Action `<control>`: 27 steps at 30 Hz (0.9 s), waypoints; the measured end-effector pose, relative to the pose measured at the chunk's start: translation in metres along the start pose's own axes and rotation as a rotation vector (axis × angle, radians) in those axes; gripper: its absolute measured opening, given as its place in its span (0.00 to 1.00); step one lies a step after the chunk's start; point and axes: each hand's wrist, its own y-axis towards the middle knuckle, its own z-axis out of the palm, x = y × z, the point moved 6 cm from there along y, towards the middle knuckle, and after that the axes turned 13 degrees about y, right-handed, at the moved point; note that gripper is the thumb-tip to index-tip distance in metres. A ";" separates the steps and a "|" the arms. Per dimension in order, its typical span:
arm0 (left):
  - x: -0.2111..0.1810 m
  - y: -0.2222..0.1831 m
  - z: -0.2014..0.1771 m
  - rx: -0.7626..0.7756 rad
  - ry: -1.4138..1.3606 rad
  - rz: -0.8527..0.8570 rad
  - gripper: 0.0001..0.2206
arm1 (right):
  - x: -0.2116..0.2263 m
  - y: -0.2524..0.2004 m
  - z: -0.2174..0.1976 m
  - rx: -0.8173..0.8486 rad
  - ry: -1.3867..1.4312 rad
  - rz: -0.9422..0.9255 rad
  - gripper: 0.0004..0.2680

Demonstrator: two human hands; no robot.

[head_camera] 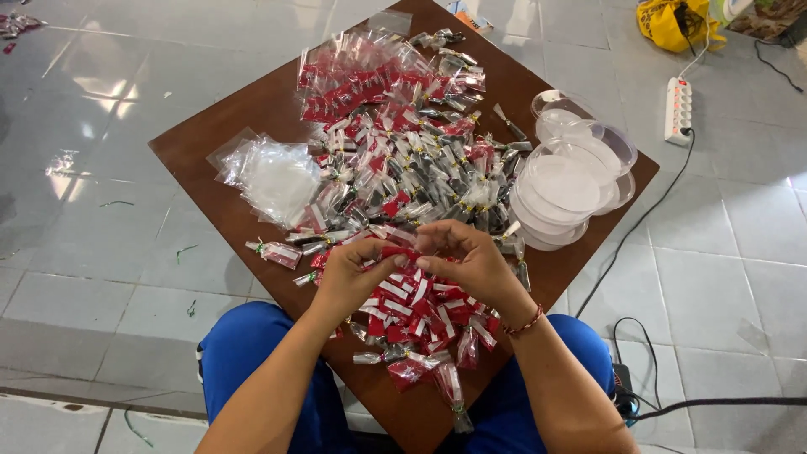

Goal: The person picks up individual small packaged items from a large pile on a table and places them into a smaller, separate grouping.

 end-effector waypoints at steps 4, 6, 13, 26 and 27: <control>-0.012 -0.003 0.001 0.011 -0.061 -0.012 0.07 | -0.006 0.003 -0.004 -0.029 -0.027 0.025 0.10; -0.013 -0.003 0.000 0.014 -0.073 -0.012 0.07 | -0.004 0.004 -0.003 -0.027 -0.029 0.036 0.08; 0.005 -0.002 0.000 -0.002 -0.080 0.005 0.05 | 0.003 0.003 0.002 -0.005 -0.062 0.013 0.08; 0.013 -0.002 -0.004 -0.063 -0.141 0.011 0.07 | 0.002 0.001 0.006 -0.055 -0.039 0.058 0.08; 0.012 -0.003 -0.003 -0.064 -0.141 0.009 0.07 | 0.001 0.001 0.007 -0.053 -0.038 0.059 0.08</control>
